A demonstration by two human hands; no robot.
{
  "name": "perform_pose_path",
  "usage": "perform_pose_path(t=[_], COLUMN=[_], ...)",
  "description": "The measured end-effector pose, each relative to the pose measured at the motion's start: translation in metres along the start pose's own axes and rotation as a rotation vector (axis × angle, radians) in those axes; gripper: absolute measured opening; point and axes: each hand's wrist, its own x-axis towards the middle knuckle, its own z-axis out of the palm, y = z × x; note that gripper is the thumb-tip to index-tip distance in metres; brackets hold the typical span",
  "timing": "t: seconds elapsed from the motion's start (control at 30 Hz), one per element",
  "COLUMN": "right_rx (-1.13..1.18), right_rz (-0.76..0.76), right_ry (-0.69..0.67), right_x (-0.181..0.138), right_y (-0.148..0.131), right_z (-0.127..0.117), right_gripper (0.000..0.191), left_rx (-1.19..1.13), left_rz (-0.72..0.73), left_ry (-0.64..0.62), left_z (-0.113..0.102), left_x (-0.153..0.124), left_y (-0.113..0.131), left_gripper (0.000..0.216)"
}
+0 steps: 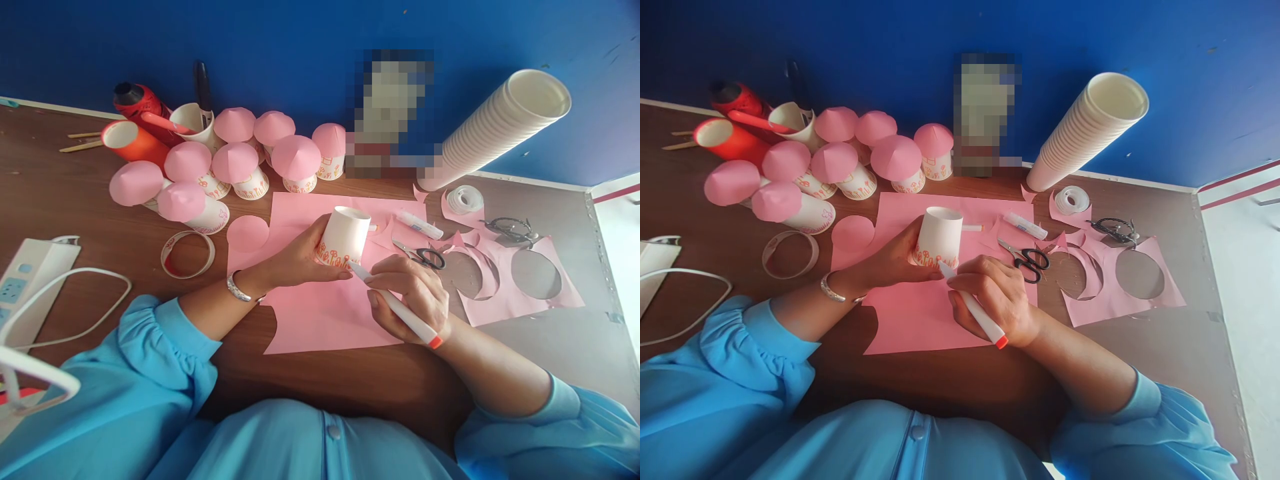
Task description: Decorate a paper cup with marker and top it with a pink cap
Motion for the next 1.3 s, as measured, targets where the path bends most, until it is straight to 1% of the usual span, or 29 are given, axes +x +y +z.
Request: perform_pose_path(t=[0.13, 0.27, 0.43, 0.67, 0.9, 1.03, 1.13, 1.3], right_rx=[0.017, 0.017, 0.019, 0.002, -0.010, 0.008, 0.007, 0.018], right_rz=[0.004, 0.001, -0.007, 0.010, 0.005, 0.016, 0.018, 0.015], right_ry=[-0.011, -0.014, -0.007, -0.018, 0.013, 0.005, -0.011, 0.019], right_x=[0.0001, 0.0005, 0.0007, 0.0012, 0.0005, -0.0004, -0.0009, -0.0009], right_y=[0.0003, 0.0001, 0.0006, 0.0002, 0.0001, 0.0005, 0.0007, 0.0001], right_z=[-0.0002, 0.0006, 0.0011, -0.0003, 0.0009, 0.0003, -0.0002, -0.0003], right_gripper=[0.024, 0.020, 0.019, 0.020, 0.021, 0.026, 0.029, 0.026], left_rx=[0.013, 0.025, 0.035, 0.012, -0.013, -0.008, 0.004, 0.009], left_rz=[0.015, 0.027, 0.014, 0.011, 0.006, 0.005, 0.006, -0.014], left_ry=[0.006, 0.003, 0.004, 0.010, -0.009, -0.004, 0.006, -0.001], left_z=[0.0001, 0.0003, 0.0004, 0.0007, 0.0003, 0.0004, 0.0003, 0.0005], left_x=[0.0000, 0.0005, 0.0000, -0.0007, 0.0004, 0.0004, 0.0003, 0.0005], left_y=[-0.0008, 0.0004, 0.0017, 0.0005, 0.0018, 0.0016, 0.0014, 0.0023], left_gripper=[0.081, 0.081, 0.081, 0.080, 0.081, 0.078, 0.081, 0.078])
